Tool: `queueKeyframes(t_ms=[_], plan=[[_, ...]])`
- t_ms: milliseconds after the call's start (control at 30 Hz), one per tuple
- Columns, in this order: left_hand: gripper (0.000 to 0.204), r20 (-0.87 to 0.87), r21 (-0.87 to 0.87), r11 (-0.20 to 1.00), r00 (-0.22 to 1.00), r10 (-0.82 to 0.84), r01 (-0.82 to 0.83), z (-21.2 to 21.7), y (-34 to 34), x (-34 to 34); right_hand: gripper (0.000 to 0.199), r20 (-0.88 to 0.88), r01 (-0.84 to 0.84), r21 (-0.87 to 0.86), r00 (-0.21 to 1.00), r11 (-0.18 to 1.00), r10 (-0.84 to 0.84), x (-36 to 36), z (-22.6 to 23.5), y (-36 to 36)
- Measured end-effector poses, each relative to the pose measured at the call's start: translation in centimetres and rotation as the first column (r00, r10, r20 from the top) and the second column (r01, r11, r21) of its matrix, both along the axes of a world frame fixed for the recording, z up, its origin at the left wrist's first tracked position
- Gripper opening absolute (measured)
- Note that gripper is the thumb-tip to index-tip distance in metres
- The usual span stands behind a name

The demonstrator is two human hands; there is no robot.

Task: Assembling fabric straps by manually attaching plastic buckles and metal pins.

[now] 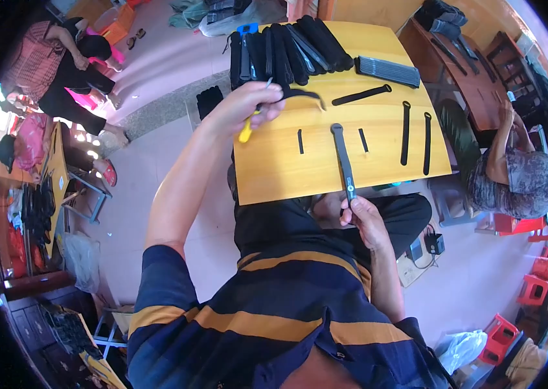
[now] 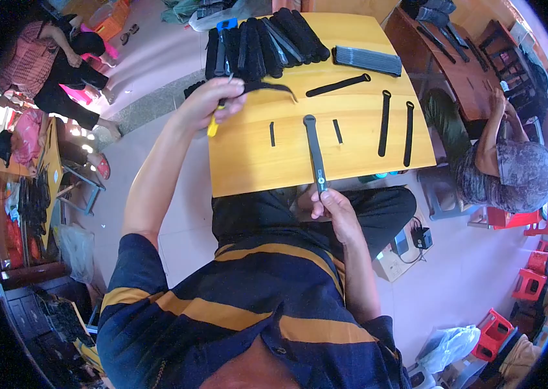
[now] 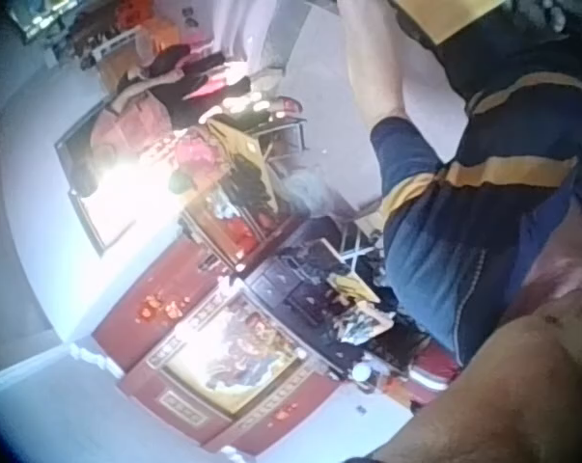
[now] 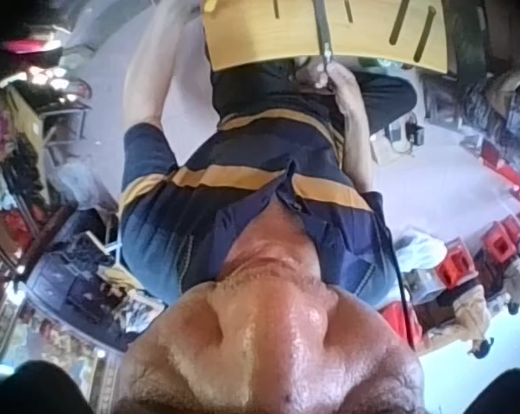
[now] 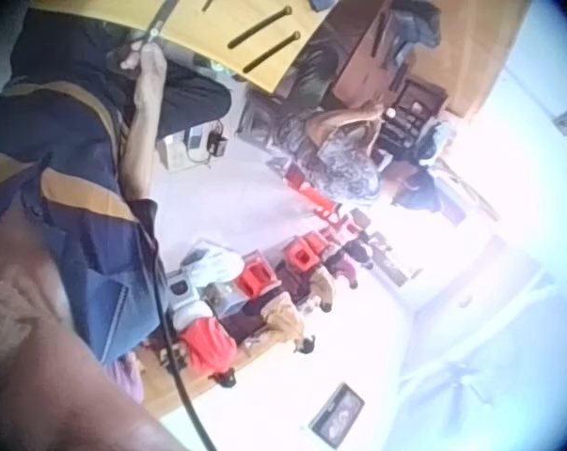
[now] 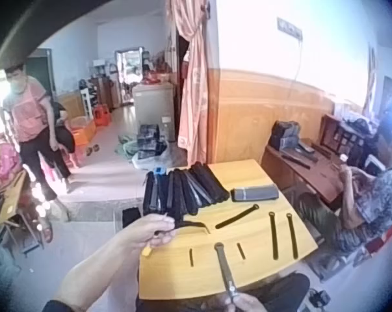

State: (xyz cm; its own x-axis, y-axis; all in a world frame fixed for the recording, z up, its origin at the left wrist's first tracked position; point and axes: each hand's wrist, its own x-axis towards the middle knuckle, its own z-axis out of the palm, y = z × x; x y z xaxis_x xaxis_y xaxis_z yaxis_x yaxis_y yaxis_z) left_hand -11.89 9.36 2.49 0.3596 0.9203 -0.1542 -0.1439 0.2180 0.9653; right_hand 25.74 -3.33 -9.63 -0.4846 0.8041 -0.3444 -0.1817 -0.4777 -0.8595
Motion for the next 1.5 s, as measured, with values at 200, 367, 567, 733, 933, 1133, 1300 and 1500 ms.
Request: queueKeyframes(t_ms=[200,367,567,733,933,1133,1300,1500], plan=[[0.027,-0.326,-0.229,0.959,0.942,0.084,-0.165,-6.2,-1.8,-5.8,0.033,0.029,0.013,-0.013,1.0,1.0,-0.012,0.3,0.5,0.3],[0.027,-0.472,-0.281,0.952,0.881,-0.026,-0.123,-8.2,-1.8,-7.8,0.033,0.016,0.018,-0.017,1.0,1.0,-0.018,0.1,0.5,0.7],[0.027,-0.685,-0.216,0.957,0.729,-0.005,-0.196,-8.3,0.0,-8.0,0.033,0.026,0.01,-0.025,1.0,1.0,-0.009,-0.3,1.1,0.6],[0.03,-0.828,-0.156,0.962,0.56,-0.004,-0.225,-7.3,1.6,-6.8,0.033,0.025,-0.006,-0.028,1.0,1.0,0.006,-0.5,1.5,0.3],[0.028,-0.87,-0.135,0.957,0.492,0.01,-0.259,-7.5,2.7,-6.9,0.031,-0.006,-0.009,-0.025,1.0,1.0,0.009,-0.6,1.3,0.1],[0.032,-0.876,-0.083,0.963,0.48,0.053,-0.258,-7.7,2.1,-7.8,0.032,-0.021,-0.016,-0.022,1.0,1.0,0.016,-0.5,1.9,0.3],[0.034,-0.904,0.37,0.901,0.136,0.406,-0.229,-9.4,0.8,-9.7,0.032,0.018,-0.014,-0.017,1.0,1.0,0.015,-0.8,2.0,0.3],[0.023,-0.751,0.426,0.904,0.544,0.374,-0.033,-4.7,-4.1,0.2,0.033,0.028,-0.016,0.037,0.999,0.999,0.015,-1.6,1.7,0.1]])
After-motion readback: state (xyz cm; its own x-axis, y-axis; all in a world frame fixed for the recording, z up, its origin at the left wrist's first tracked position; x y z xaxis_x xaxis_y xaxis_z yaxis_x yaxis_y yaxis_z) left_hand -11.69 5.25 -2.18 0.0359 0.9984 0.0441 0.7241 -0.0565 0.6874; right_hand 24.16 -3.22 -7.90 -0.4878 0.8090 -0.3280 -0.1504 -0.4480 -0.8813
